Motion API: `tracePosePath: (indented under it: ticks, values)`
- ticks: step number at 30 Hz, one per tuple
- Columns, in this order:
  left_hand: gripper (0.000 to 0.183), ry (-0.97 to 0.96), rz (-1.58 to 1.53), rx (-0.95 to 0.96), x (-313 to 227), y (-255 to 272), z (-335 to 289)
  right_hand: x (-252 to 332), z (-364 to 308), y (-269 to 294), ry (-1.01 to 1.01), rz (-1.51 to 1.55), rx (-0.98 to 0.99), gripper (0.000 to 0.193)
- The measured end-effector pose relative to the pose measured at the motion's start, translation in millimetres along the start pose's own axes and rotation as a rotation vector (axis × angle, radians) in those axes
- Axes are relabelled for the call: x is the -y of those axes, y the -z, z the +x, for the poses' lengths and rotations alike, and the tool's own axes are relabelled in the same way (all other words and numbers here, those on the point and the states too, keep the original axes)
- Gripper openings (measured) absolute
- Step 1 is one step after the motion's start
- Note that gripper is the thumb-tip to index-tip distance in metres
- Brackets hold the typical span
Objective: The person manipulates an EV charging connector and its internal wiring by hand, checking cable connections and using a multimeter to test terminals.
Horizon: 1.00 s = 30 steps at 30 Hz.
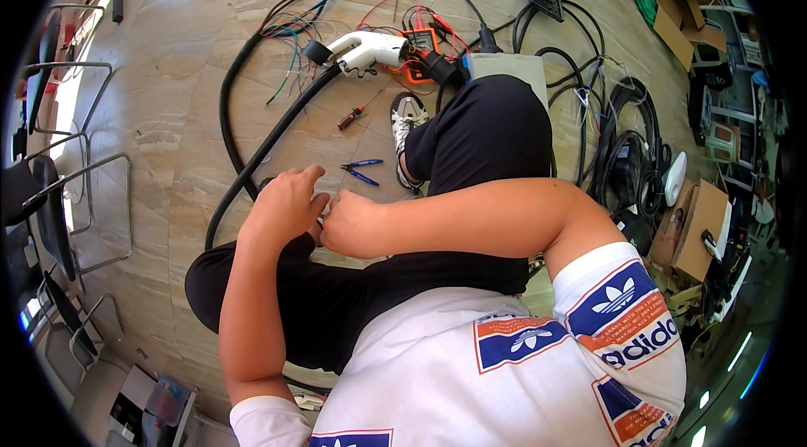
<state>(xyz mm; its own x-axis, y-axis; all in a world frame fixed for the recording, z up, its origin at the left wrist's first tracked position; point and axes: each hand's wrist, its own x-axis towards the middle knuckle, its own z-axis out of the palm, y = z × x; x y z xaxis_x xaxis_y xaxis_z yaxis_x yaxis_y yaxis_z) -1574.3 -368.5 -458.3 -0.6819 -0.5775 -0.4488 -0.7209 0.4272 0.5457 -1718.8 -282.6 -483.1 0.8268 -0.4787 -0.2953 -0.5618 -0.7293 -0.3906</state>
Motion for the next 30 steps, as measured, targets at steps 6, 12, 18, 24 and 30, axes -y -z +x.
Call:
tracePosePath:
  ticks: [6,12,18,24,30]
  values:
    - [0.036,0.002,-0.009,0.001,0.5,-0.1,-0.4,-0.2,1.3,-3.3,0.009,0.010,-0.018,0.009]
    - [0.036,0.010,-0.006,-0.003,-0.2,1.0,-0.6,1.0,1.8,-2.1,-0.013,0.002,-0.011,0.008]
    - [0.036,-0.006,-0.005,-0.018,0.9,-1.1,-1.0,1.6,4.5,-7.4,-0.027,0.003,0.004,0.008]
    - [0.035,0.013,-0.003,0.013,0.4,0.6,-1.7,1.3,5.5,-9.9,-0.008,-0.001,0.037,0.011]
    - [0.036,0.013,0.031,0.033,3.2,-1.5,-0.2,0.6,7.5,-7.1,-0.022,0.015,0.109,0.012]
